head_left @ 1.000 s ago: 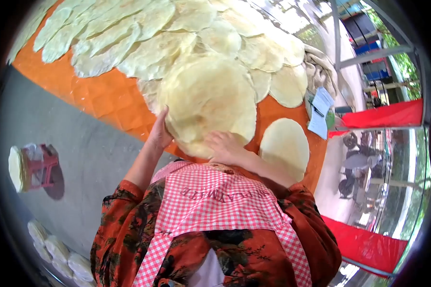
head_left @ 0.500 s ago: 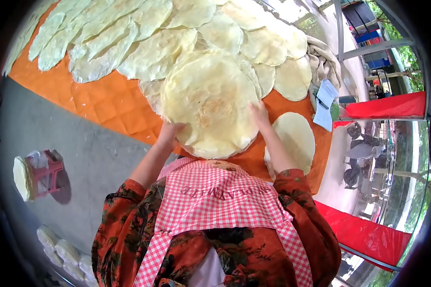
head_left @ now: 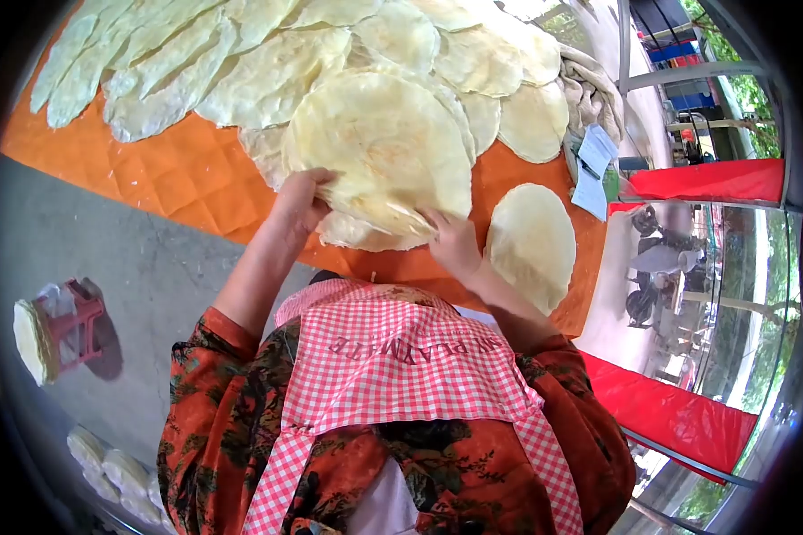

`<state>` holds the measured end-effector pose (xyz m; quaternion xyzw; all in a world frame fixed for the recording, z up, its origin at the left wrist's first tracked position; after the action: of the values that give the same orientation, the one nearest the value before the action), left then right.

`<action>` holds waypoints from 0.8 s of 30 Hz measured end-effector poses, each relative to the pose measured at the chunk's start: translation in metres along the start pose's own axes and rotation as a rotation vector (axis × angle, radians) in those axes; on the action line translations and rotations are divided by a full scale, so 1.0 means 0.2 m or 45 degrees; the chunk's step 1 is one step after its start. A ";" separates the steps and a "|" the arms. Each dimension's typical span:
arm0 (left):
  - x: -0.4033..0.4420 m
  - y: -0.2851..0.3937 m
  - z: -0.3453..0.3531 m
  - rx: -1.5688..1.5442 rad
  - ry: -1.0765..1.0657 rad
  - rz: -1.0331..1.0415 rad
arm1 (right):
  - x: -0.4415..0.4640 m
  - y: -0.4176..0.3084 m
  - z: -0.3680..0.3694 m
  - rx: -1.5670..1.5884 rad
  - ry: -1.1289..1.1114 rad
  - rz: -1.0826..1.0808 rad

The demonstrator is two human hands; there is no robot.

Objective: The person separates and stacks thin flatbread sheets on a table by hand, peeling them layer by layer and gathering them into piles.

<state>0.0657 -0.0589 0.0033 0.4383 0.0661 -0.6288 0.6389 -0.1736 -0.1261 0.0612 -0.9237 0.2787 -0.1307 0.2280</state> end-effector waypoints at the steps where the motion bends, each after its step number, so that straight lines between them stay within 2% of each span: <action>1: 0.00 0.07 0.01 -0.032 -0.075 0.062 | 0.10 -0.08 -0.10 0.012 0.210 -0.097; 2: 0.01 0.14 0.00 -0.060 -0.152 0.125 | 0.21 -0.17 -0.23 0.040 0.188 -0.124; 3: 0.01 0.24 -0.01 -0.245 -0.641 0.207 | 0.32 -0.27 -0.39 0.071 0.170 -0.145; 5: -0.28 0.44 0.14 -0.166 -0.444 0.491 | 0.48 -0.30 -0.68 0.161 0.004 0.220; 6: -0.25 0.47 0.06 0.142 -0.264 0.763 | 0.56 -0.32 -0.84 0.223 0.041 0.266; 7: -0.14 0.40 -0.07 0.295 -0.123 0.754 | 0.61 -0.36 -0.97 0.529 0.085 0.367; 8: -0.04 0.34 -0.17 0.441 0.023 0.751 | 0.65 -0.38 -1.06 0.806 0.094 0.340; 9: -0.04 0.23 -0.21 0.353 0.023 0.501 | 0.68 -0.27 -1.10 0.853 0.082 0.387; 10: -0.01 0.12 -0.24 0.260 -0.013 0.369 | 0.70 -0.14 -1.09 0.898 0.067 0.438; 12: -0.09 0.05 -0.13 -0.038 -0.292 0.359 | 0.71 0.06 -0.96 1.062 0.089 0.459; 13: -0.07 0.02 -0.15 -0.066 -0.290 0.307 | 0.68 0.18 -0.87 1.145 0.095 0.478; 14: -0.03 -0.04 -0.18 -0.100 -0.284 0.258 | 0.64 0.34 -0.72 1.287 -0.049 0.577; 15: 0.02 -0.09 -0.21 -0.133 -0.273 0.212 | 0.57 0.51 -0.55 1.426 -0.095 0.770; 16: 0.07 -0.14 -0.26 -0.106 -0.175 0.203 | 0.44 0.60 -0.41 1.451 -0.084 1.104; 17: 0.13 -0.21 -0.33 0.035 -0.052 0.205 | 0.33 0.92 -0.11 1.767 0.021 1.199; 18: 0.17 -0.24 -0.39 0.172 0.072 0.210 | 0.24 0.94 0.05 1.922 -0.076 1.131; 19: 0.19 -0.24 -0.39 0.203 0.072 0.255 | 0.16 0.93 0.10 1.799 -0.052 1.220; 22: 0.18 -0.24 -0.40 0.101 0.091 0.140 | 0.11 0.93 0.09 2.017 0.164 1.151; 23: 0.17 -0.24 -0.39 0.103 0.082 0.136 | 0.09 0.93 0.07 1.892 0.181 1.074; 24: 0.15 -0.21 -0.35 0.137 0.113 0.167 | 0.10 0.95 0.09 1.603 0.213 1.082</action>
<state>0.0691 -0.0284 -0.0778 0.5027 0.0315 -0.5684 0.6506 -0.2364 -0.2715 -0.0455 -0.4197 0.4995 -0.2354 0.7204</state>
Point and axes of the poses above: each hand's wrist, its own x-axis towards the middle knuckle, its own z-axis out of the palm, y = z × x, the point moved 6 cm from there along x, towards the middle knuckle, and after that the axes turned 5 degrees about x, right-handed, at the moved point
